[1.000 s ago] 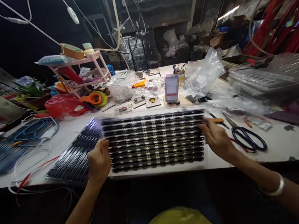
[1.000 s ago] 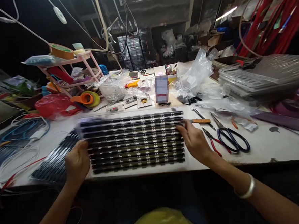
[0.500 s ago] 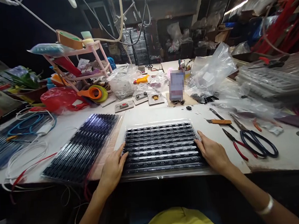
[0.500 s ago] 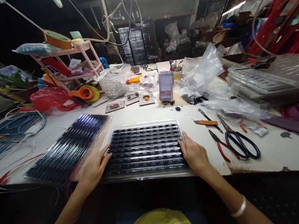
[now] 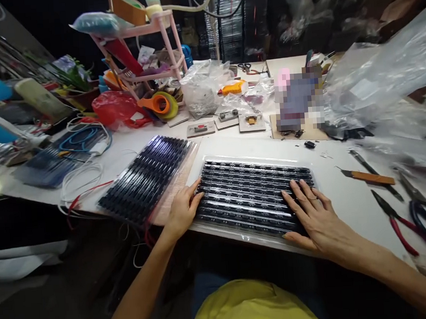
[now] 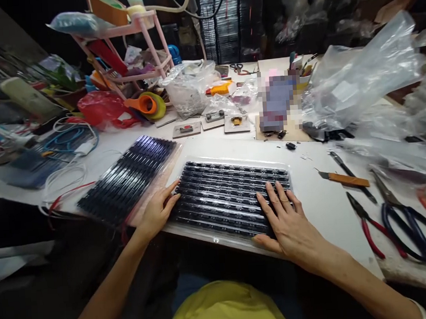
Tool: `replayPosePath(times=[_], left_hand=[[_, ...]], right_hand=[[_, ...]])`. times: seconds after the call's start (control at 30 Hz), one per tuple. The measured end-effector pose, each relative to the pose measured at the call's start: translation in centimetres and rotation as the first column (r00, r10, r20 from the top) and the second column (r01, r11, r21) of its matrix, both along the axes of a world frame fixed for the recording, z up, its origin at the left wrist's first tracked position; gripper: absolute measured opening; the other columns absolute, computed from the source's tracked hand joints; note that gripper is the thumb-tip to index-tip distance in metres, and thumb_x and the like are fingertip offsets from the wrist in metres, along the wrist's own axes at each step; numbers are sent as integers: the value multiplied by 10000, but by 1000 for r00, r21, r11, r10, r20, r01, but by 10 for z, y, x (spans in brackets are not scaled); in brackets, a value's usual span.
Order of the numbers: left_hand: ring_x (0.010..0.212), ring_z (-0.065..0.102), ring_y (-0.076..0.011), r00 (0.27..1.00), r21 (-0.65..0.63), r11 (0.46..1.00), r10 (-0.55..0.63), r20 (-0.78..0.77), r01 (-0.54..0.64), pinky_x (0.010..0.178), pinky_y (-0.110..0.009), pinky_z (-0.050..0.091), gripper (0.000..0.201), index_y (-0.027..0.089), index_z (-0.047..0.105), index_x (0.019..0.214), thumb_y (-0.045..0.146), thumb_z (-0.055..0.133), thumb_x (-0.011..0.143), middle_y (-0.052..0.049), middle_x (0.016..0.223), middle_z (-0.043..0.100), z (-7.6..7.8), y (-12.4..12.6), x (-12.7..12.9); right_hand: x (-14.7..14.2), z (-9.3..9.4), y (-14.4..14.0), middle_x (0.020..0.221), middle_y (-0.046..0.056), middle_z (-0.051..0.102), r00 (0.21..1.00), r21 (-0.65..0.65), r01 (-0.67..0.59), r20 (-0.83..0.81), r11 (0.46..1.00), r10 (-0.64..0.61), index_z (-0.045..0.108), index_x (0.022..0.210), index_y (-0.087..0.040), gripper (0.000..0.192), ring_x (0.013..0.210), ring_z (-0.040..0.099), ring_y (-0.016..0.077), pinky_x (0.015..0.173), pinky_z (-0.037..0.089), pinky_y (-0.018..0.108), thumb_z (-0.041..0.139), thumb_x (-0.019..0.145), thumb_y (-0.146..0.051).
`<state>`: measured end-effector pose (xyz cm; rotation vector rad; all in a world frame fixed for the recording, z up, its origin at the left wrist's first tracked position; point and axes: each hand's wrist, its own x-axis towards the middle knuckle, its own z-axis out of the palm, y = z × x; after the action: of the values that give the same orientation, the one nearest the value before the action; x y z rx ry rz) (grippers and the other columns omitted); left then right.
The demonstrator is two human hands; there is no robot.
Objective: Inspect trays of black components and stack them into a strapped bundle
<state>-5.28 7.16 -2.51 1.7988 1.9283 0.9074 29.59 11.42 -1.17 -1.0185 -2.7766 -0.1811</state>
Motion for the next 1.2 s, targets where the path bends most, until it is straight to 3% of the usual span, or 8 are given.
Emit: replayPosePath(times=[0.23, 0.37, 0.43, 0.6, 0.7, 0.8, 0.97, 1.2], left_hand=[[882, 541, -165, 974, 19, 1000, 16, 227, -21, 829, -301, 423, 373, 186, 562, 1249, 294, 485, 901, -45, 933, 589, 3, -17, -10], [988, 529, -159, 962, 45, 997, -70, 265, 60, 895, -293, 403, 356, 188, 559, 1253, 256, 460, 917, -57, 1030, 566, 5, -27, -14], [978, 526, -156, 964, 53, 996, -85, 253, 74, 887, -292, 408, 357, 185, 556, 1258, 244, 425, 931, -61, 1018, 551, 6, -29, -12], [997, 521, -159, 968, 65, 992, -119, 222, 107, 911, -309, 397, 355, 218, 554, 1263, 233, 411, 938, -61, 1037, 540, 6, -32, -8], [994, 521, -160, 968, 58, 992, -126, 215, 116, 910, -314, 398, 347, 229, 558, 1257, 246, 434, 933, -56, 1032, 545, 6, -36, -6], [979, 517, -165, 974, 44, 994, -110, 197, 103, 908, -327, 400, 348, 220, 557, 1257, 265, 443, 932, -55, 1002, 540, 6, -39, -4], [960, 513, -171, 977, 31, 997, -77, 200, 72, 897, -342, 409, 355, 216, 554, 1260, 292, 420, 940, -55, 969, 526, 6, -40, 0], [974, 507, -175, 979, 37, 997, -71, 191, 65, 896, -344, 401, 353, 246, 554, 1263, 299, 426, 938, -51, 998, 530, 3, -39, -1]], right_hand=[[15, 1, 11, 1479, 140, 322, 978, -157, 64, -187, 986, -93, 261, 1449, -256, 579, 1346, 296, 341, 991, 340, 559, 325, 934, -511], [23, -5, 14, 1327, 172, 497, 726, -319, 468, -393, 824, -564, 491, 1312, -145, 636, 1231, 442, 370, 1007, 323, 597, 340, 880, -587], [20, -8, 13, 1294, 182, 521, 611, -421, 520, -425, 744, -668, 538, 1263, -109, 726, 1218, 447, 382, 1022, 321, 592, 367, 820, -658], [8, 0, 10, 1404, 60, 455, 370, -729, 354, -466, 586, -803, 535, 1282, -218, 639, 1313, 365, 299, 1104, 282, 493, 569, 754, -576], [10, 9, 11, 1339, -7, 535, 128, -872, 95, -468, 480, -874, 610, 1180, -262, 531, 1290, 417, 212, 1142, 239, 373, 697, 692, -455], [16, 17, 16, 1240, 17, 616, -26, -866, -184, -469, 465, -883, 693, 1013, -207, 382, 1256, 460, 178, 1093, 323, 248, 724, 656, -340], [16, 23, 23, 1163, 44, 658, -70, -879, -228, -415, 420, -907, 699, 996, -194, 378, 1213, 507, 198, 1016, 413, 220, 719, 630, -286], [8, 24, 23, 1269, -3, 592, 98, -868, -96, -495, 486, -864, 661, 1083, -265, 390, 1263, 451, 180, 1111, 279, 286, 707, 704, -343]])
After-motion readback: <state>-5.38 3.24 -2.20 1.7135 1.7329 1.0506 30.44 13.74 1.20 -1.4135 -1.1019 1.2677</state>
